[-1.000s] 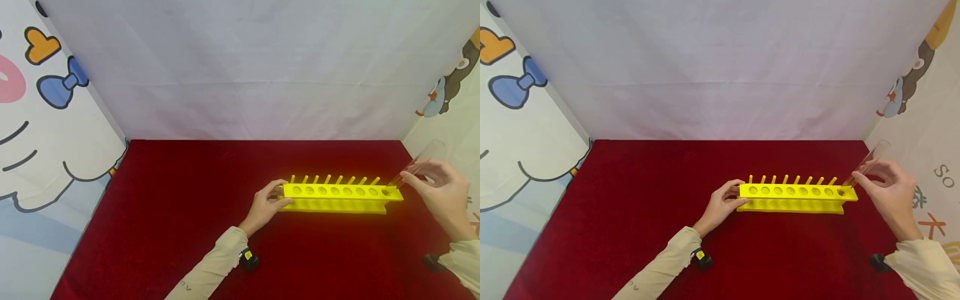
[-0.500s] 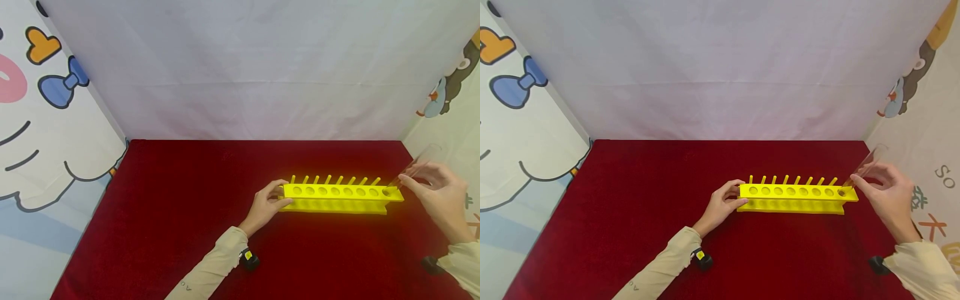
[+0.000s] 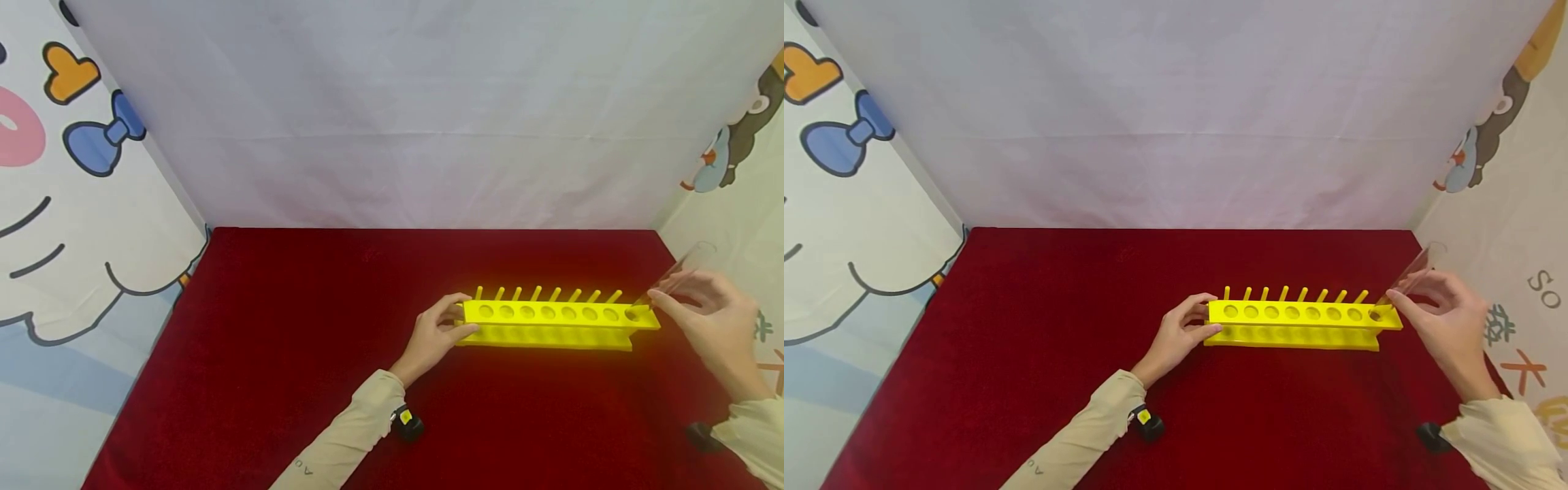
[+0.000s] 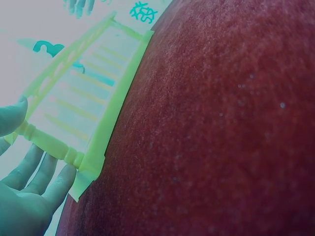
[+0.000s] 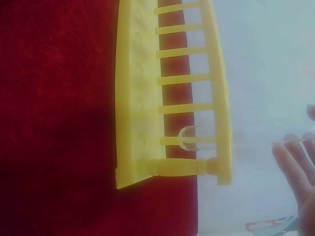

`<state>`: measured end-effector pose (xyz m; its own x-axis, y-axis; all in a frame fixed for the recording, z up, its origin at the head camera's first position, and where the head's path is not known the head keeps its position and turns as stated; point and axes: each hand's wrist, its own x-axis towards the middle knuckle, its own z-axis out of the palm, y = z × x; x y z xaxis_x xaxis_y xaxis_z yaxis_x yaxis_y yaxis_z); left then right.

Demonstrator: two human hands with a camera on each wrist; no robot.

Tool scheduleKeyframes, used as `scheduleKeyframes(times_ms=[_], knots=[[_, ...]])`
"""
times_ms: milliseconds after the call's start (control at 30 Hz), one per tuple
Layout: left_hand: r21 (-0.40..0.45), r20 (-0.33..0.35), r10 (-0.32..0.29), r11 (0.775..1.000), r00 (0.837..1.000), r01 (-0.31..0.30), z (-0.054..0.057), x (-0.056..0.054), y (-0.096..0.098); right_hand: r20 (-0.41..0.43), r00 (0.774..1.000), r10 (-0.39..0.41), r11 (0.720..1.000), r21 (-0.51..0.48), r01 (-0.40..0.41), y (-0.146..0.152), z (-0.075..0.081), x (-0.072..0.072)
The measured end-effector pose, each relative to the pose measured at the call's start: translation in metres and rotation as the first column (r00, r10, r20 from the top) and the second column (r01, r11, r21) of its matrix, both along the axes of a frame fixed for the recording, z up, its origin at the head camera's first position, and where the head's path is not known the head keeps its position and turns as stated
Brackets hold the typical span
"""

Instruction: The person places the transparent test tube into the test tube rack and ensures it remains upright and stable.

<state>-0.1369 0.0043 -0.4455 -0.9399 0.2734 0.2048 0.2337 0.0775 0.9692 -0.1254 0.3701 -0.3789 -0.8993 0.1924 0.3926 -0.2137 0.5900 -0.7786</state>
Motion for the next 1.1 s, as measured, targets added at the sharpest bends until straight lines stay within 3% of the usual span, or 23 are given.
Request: scheduleKeyframes(times_ms=[267, 600, 867, 1100], knots=[[0.002, -0.004, 0.0, 1.0, 1.0, 0.0, -0.001, 0.0, 0.0, 0.057, 0.998, 0.003, 1.0, 0.007, -0.003, 0.001, -0.004, 0.001], [0.0, 0.004, 0.0, 1.0, 1.0, 0.0, -0.002, -0.001, 0.001, 0.027, 0.999, 0.022, 0.999, -0.034, -0.021, 0.004, -0.012, -0.001], [-0.023, 0.007, 0.018, 1.0, 1.0, -0.017, -0.03, -0.014, 0.006, 0.033, 0.999, 0.039, 0.999, -0.038, -0.038, 0.006, -0.015, -0.001], [-0.017, -0.009, 0.009, 1.0, 1.0, -0.009, -0.036, -0.016, 0.006, 0.046, 0.999, 0.012, 1.0, 0.01, -0.012, 0.004, -0.017, 0.0]])
